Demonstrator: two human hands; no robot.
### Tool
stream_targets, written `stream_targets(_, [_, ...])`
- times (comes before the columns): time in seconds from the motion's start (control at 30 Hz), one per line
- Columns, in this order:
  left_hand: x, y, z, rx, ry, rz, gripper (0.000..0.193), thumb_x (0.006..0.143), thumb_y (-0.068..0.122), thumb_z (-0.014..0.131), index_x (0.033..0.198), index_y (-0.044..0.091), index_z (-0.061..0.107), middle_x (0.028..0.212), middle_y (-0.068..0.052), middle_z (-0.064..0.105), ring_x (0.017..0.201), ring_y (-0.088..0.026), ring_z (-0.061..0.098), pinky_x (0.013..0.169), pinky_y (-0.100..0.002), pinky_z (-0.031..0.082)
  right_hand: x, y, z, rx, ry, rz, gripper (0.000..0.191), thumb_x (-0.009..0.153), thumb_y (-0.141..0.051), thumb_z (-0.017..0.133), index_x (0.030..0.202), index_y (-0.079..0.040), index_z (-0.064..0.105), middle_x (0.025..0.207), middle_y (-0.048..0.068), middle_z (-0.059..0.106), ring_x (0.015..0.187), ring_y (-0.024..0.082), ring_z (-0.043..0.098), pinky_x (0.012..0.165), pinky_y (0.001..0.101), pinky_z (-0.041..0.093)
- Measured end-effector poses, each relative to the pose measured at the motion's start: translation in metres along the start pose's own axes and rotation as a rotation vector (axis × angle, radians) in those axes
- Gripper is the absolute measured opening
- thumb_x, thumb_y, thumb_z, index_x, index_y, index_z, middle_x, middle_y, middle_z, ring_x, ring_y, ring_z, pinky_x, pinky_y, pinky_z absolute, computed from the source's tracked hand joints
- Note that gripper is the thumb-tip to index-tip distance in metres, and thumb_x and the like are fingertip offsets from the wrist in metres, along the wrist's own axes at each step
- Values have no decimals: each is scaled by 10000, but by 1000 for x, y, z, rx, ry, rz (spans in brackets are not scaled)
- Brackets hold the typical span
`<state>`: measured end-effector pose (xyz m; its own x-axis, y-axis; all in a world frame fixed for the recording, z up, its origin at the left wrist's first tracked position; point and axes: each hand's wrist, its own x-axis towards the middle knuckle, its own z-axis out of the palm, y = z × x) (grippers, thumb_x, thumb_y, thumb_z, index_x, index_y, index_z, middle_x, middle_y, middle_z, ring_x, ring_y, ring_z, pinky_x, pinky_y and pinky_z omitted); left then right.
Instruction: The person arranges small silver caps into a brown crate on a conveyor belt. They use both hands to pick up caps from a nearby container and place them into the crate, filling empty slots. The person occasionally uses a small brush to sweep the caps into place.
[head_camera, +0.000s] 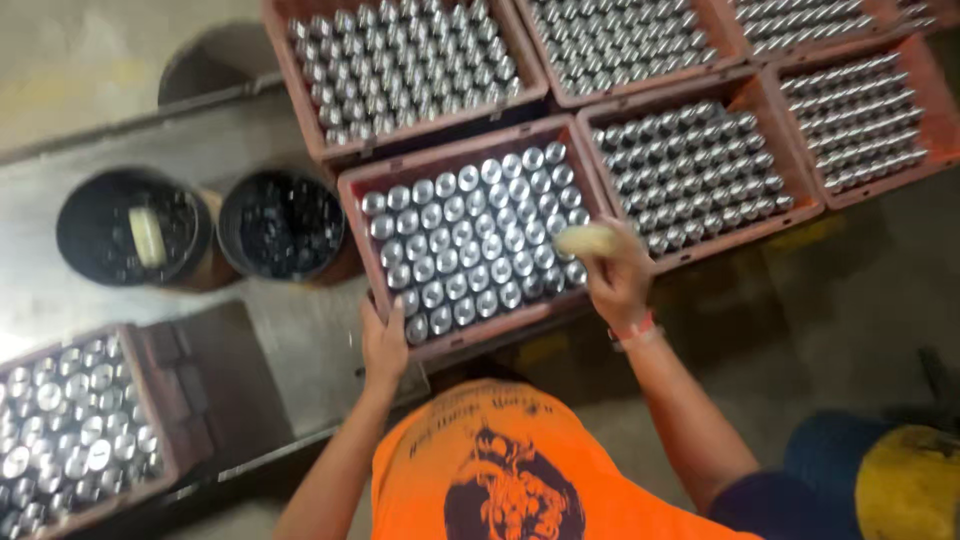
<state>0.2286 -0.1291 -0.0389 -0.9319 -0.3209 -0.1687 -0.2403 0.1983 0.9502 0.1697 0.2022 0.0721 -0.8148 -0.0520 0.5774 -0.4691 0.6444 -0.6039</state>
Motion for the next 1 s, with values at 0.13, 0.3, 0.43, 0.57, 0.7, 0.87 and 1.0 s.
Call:
stream_targets(0.13, [-1, -3, -1, -10, 19, 46, 599, 1000, 341, 586, 1437, -40, 437, 1359, -256, 578, 1264, -366, 575, 1051, -424, 422, 17, 2, 16, 27, -185, 8, 492, 894, -49, 779, 1351, -68, 595, 1044, 92, 741, 968, 263, 721, 829, 392, 569])
stream_targets(0.3, [-4, 3, -10, -50, 15, 11, 587, 999, 343, 571, 1437, -27, 444, 1326, -242, 597, 1243, -352, 592, 1054, -417, 432, 35, -1, 38, -5, -277, -62, 495, 863, 5, 775, 1323, -56, 602, 1033, 157, 704, 936, 280, 686, 816, 392, 556])
stream_targets(0.43, [-6, 6, -13, -35, 28, 33, 558, 1022, 351, 532, 1430, -23, 458, 1347, -244, 581, 1269, -346, 572, 1061, -423, 418, 54, 5, 44, 153, -190, -24, 397, 878, 53, 703, 1228, -105, 603, 999, 84, 724, 913, 211, 712, 947, 381, 559])
stream_targets(0.57, [-8, 9, -13, -36, 23, 25, 578, 1040, 412, 481, 1426, -17, 468, 1351, -241, 581, 1275, -345, 571, 1065, -424, 417, 64, 7, 58, 314, -303, 45, 383, 918, 79, 647, 1249, -111, 606, 967, 60, 728, 910, 204, 710, 984, 388, 562])
stream_targets(0.7, [-7, 14, -12, -16, 43, 31, 617, 1061, 481, 393, 1450, 8, 470, 1378, -214, 578, 1289, -337, 558, 1075, -420, 406, 80, 11, 64, 91, 17, -71, 489, 906, 30, 750, 1357, -68, 587, 1064, 119, 718, 977, 245, 708, 887, 374, 583])
stream_targets(0.87, [-10, 20, -10, -67, 30, -18, 638, 1061, 506, 352, 1458, 15, 445, 1414, -211, 551, 1305, -344, 534, 1079, -422, 388, 101, 11, 70, 71, -27, -52, 559, 903, 22, 737, 1422, -79, 552, 1066, 126, 707, 972, 261, 709, 859, 402, 579])
stream_targets(1.0, [-12, 21, -8, -80, 23, -53, 647, 1069, 517, 325, 1435, 18, 512, 1374, -215, 619, 1282, -344, 591, 1099, -407, 420, 115, 4, 80, 9, -141, -129, 563, 856, 49, 732, 1384, -96, 605, 987, 124, 708, 952, 299, 679, 865, 435, 561])
